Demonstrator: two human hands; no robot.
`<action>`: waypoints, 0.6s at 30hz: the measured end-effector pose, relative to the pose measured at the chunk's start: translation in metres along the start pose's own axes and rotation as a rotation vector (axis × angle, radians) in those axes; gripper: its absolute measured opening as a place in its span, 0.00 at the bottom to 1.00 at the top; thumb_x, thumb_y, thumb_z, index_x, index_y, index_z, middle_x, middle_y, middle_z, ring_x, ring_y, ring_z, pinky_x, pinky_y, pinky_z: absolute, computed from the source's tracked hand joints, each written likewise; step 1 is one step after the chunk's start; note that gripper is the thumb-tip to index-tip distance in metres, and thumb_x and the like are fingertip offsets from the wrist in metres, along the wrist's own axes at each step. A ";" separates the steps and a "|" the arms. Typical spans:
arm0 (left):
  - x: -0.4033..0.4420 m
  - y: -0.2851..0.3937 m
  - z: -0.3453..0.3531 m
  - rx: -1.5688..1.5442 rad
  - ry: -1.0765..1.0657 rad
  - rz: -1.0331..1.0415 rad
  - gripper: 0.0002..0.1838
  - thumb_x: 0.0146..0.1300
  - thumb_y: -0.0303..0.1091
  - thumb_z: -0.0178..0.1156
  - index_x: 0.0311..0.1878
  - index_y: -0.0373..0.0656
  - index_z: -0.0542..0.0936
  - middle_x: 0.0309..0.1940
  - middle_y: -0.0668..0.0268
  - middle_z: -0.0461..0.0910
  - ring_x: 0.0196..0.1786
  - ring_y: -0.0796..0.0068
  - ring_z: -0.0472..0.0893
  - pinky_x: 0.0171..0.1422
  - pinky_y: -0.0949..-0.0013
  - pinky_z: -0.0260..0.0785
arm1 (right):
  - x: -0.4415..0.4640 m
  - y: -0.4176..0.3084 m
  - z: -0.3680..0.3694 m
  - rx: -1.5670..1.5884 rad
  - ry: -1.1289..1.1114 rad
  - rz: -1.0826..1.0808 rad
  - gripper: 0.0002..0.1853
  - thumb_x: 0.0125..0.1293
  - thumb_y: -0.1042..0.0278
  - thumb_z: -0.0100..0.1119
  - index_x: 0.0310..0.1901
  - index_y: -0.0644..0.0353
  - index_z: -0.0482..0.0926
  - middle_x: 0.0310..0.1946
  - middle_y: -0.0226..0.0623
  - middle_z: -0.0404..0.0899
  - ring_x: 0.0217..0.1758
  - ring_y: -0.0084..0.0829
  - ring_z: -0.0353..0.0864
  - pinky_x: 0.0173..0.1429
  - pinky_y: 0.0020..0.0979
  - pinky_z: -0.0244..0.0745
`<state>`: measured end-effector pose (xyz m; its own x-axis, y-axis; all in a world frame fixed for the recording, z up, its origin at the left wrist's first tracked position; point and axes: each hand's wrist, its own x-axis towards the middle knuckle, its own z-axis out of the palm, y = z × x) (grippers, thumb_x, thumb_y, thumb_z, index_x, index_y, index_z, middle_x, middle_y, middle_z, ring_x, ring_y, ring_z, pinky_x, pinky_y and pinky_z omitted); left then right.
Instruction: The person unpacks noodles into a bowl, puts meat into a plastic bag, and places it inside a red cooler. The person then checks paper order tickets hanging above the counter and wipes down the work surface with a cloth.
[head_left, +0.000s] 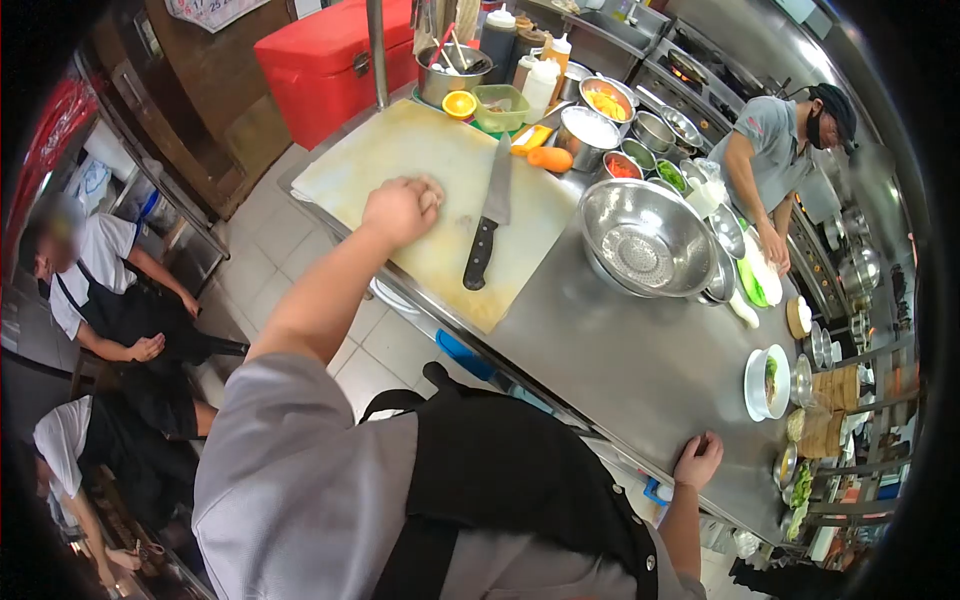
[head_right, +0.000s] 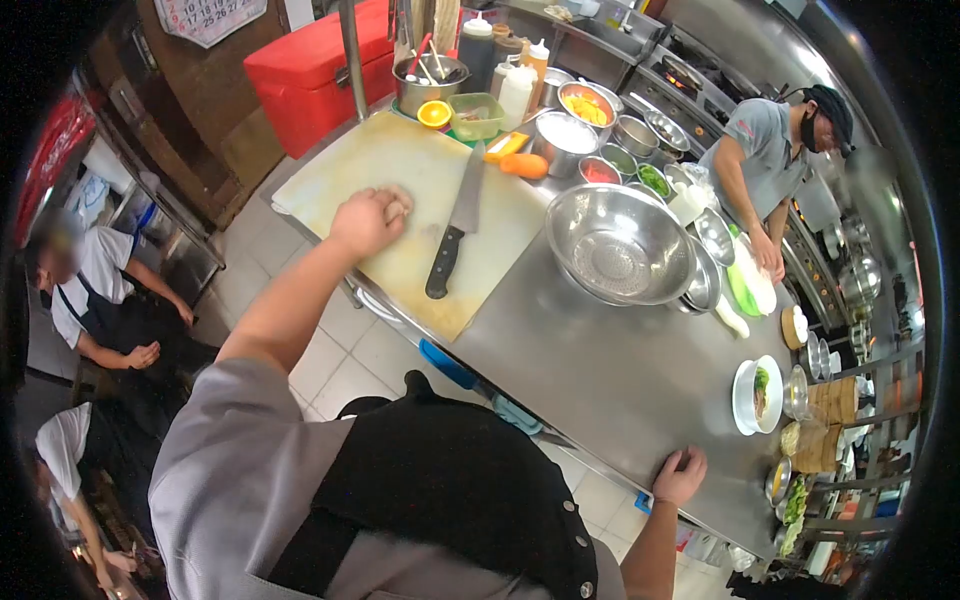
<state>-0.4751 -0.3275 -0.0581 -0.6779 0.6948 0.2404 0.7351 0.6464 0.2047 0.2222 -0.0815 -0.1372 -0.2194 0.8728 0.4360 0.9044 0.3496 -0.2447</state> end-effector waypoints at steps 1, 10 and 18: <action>-0.009 0.001 -0.004 -0.021 -0.024 0.038 0.21 0.63 0.50 0.61 0.53 0.48 0.85 0.50 0.58 0.85 0.52 0.53 0.83 0.58 0.53 0.77 | 0.001 0.001 0.002 0.010 0.011 -0.010 0.17 0.68 0.63 0.63 0.55 0.61 0.78 0.58 0.50 0.76 0.63 0.53 0.74 0.68 0.48 0.70; -0.122 -0.020 -0.022 -1.115 -0.293 -0.387 0.21 0.69 0.51 0.58 0.52 0.45 0.84 0.37 0.62 0.88 0.37 0.63 0.87 0.48 0.62 0.79 | 0.002 -0.110 0.049 0.852 -0.120 -0.023 0.08 0.76 0.68 0.59 0.45 0.64 0.80 0.35 0.31 0.79 0.37 0.22 0.76 0.47 0.27 0.76; -0.185 -0.052 0.002 -2.128 -0.140 -0.893 0.22 0.76 0.56 0.46 0.47 0.48 0.81 0.39 0.64 0.84 0.41 0.64 0.82 0.49 0.57 0.77 | 0.069 -0.453 0.025 0.587 -0.760 -0.665 0.25 0.71 0.57 0.64 0.65 0.60 0.75 0.35 0.41 0.84 0.39 0.32 0.85 0.49 0.34 0.79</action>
<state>-0.3880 -0.4885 -0.1149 -0.6535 0.5953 -0.4675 -0.7398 -0.3717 0.5609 -0.2118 -0.1715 -0.0178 -0.9286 0.3680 0.0467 0.2644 0.7450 -0.6125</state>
